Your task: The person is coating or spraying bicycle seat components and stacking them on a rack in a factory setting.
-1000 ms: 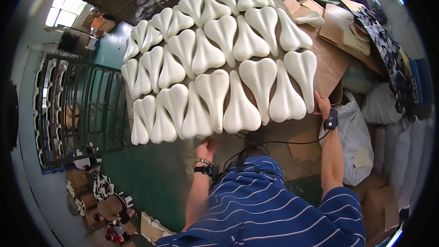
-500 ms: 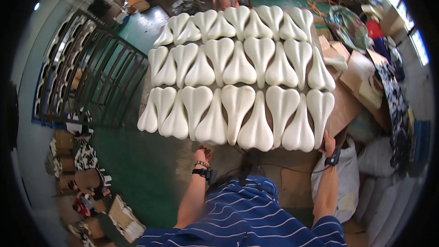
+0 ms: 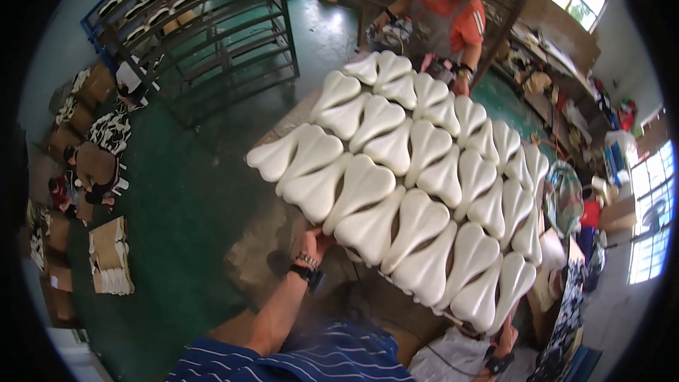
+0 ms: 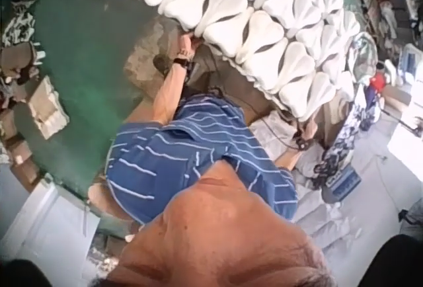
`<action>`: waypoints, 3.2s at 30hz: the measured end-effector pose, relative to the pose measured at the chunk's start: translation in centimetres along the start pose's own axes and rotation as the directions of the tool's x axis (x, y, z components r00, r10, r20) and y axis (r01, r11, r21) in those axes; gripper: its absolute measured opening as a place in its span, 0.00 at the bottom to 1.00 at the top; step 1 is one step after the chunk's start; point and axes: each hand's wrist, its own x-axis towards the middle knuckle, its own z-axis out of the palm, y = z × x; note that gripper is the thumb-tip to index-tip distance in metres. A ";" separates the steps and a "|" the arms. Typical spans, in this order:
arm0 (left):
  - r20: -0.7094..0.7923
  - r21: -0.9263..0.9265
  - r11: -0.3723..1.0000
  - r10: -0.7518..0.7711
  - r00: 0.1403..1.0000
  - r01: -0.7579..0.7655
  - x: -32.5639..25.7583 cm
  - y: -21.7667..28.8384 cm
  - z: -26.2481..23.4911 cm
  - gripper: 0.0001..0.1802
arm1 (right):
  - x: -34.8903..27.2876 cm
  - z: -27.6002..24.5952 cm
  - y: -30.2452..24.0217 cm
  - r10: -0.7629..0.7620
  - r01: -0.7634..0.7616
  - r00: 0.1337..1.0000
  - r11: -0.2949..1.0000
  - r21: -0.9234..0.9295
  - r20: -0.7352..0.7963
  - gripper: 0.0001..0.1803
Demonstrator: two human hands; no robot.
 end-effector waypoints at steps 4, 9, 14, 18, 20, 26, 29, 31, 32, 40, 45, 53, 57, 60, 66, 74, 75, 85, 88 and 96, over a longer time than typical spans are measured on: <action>0.192 -0.042 0.999 -0.021 0.981 0.030 -0.4 3.2 -1.3 0.21 | -4.6 0.0 -3.8 0.120 -0.106 0.992 0.969 0.223 -0.049 0.33; 0.306 0.064 0.997 -0.065 0.950 0.048 0.5 6.5 -3.9 0.18 | -9.7 0.2 -7.8 0.061 -0.021 0.979 0.980 0.199 -0.193 0.33; 0.437 -0.021 0.996 -0.065 0.897 0.082 -0.7 10.0 -6.1 0.15 | -12.9 -0.2 -9.2 -0.052 0.106 0.940 0.984 0.145 -0.337 0.33; 0.412 -0.034 0.990 -0.108 0.905 0.134 -2.5 14.8 -7.2 0.14 | -14.6 -1.5 -12.0 -0.171 0.231 0.895 0.968 0.100 -0.412 0.33; 0.398 -0.089 0.993 -0.035 0.917 0.077 -3.7 16.6 -7.0 0.14 | -14.7 -2.1 -14.1 -0.313 0.352 0.844 0.936 0.010 -0.436 0.33; 0.286 0.093 0.955 0.247 0.926 -0.283 -9.4 20.0 -7.9 0.17 | -11.7 2.5 -15.3 -0.022 0.113 0.924 0.969 0.219 -0.381 0.30; 0.257 0.109 0.925 0.328 0.909 -0.364 -8.8 25.6 -9.7 0.17 | -9.2 9.5 -13.4 -0.385 0.412 0.888 0.909 0.061 -0.253 0.24; 0.285 0.218 0.888 0.340 0.896 -0.406 -7.6 30.5 -10.4 0.17 | -7.8 14.7 -13.2 -0.568 0.542 0.794 0.822 -0.172 -0.214 0.23; 0.227 0.175 0.887 0.387 0.894 -0.428 -6.5 33.5 -10.0 0.16 | -7.3 17.3 -13.9 -0.521 0.528 0.816 0.848 -0.042 -0.251 0.22; 0.203 0.216 0.641 0.708 0.676 -0.736 -6.2 50.1 -5.2 0.07 | -9.1 32.4 -23.9 -0.446 0.511 0.860 0.757 0.407 -0.249 0.22; 0.138 0.144 0.706 0.679 0.721 -0.693 -2.0 56.3 -6.6 0.08 | -10.6 36.7 -29.9 -0.128 0.155 0.988 0.859 0.488 -0.089 0.23; 0.050 0.363 0.676 0.673 0.738 -0.641 9.9 65.5 -14.4 0.12 | -16.5 45.4 -40.8 0.065 -0.053 0.998 0.889 0.455 -0.012 0.21; 0.117 0.232 0.747 0.615 0.780 -0.623 13.5 70.5 -18.4 0.13 | -20.4 50.8 -45.0 0.143 -0.126 0.990 0.873 0.470 -0.002 0.20; 0.145 0.481 0.554 0.714 0.685 -0.680 17.1 74.4 -20.0 0.12 | -24.5 54.7 -48.2 0.061 0.066 0.983 0.765 0.640 -0.175 0.22; 0.150 0.197 0.857 0.453 0.879 -0.475 22.8 83.5 -25.0 0.03 | -34.6 58.8 -57.5 0.095 0.007 0.968 0.915 0.402 -0.232 0.26; 0.359 0.335 0.830 0.325 0.875 -0.446 29.0 95.1 -30.6 0.13 | -39.0 66.4 -72.3 0.148 -0.058 0.943 0.955 0.291 -0.298 0.26; 0.346 0.320 0.875 0.249 0.904 -0.364 29.1 96.0 -30.8 0.15 | -39.2 67.4 -73.4 0.149 -0.057 0.940 0.956 0.289 -0.306 0.26; 0.277 0.216 0.909 0.292 0.915 -0.356 33.2 102.3 -33.5 0.15 | -39.4 78.0 -77.1 0.132 0.004 0.940 0.917 0.398 -0.314 0.26; 0.258 0.187 0.905 0.331 0.908 -0.383 36.0 103.2 -36.9 0.14 | -39.5 80.8 -76.5 0.100 0.050 0.943 0.902 0.430 -0.318 0.26; 0.159 0.128 0.873 0.451 0.878 -0.472 40.2 113.0 -42.6 0.09 | -39.4 91.1 -81.3 -0.150 0.306 0.945 0.713 0.631 -0.290 0.27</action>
